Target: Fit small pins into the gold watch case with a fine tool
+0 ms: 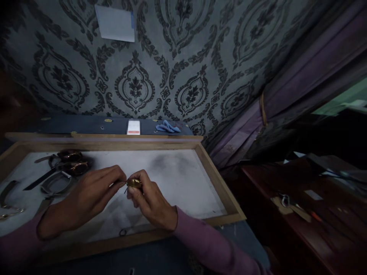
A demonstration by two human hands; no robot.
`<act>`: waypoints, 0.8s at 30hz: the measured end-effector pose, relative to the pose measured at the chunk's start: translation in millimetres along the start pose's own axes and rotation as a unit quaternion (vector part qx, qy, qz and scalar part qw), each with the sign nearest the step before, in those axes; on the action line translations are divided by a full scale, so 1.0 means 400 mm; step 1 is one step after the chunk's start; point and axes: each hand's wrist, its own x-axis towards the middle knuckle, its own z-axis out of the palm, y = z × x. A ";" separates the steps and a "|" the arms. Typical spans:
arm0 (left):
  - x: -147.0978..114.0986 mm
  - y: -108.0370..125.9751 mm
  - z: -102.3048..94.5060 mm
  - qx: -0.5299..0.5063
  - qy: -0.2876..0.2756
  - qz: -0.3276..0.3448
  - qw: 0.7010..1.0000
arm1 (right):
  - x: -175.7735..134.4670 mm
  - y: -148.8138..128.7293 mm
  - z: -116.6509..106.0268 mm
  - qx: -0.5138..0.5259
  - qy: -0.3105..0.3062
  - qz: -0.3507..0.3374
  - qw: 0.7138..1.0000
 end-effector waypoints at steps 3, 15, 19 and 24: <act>0.012 0.000 0.002 -0.031 0.010 -0.008 0.999 | 0.001 0.005 -0.006 0.019 0.005 0.000 1.000; 0.103 0.008 -0.021 -0.129 -0.057 -0.036 0.989 | 0.002 0.014 -0.041 0.040 0.061 -0.031 0.997; 0.113 0.009 -0.022 -0.135 -0.074 -0.033 0.987 | 0.001 0.015 -0.050 0.029 0.074 -0.042 0.996; 0.119 0.007 -0.016 -0.135 -0.064 -0.019 0.989 | 0.001 0.014 -0.052 0.019 0.090 -0.047 0.995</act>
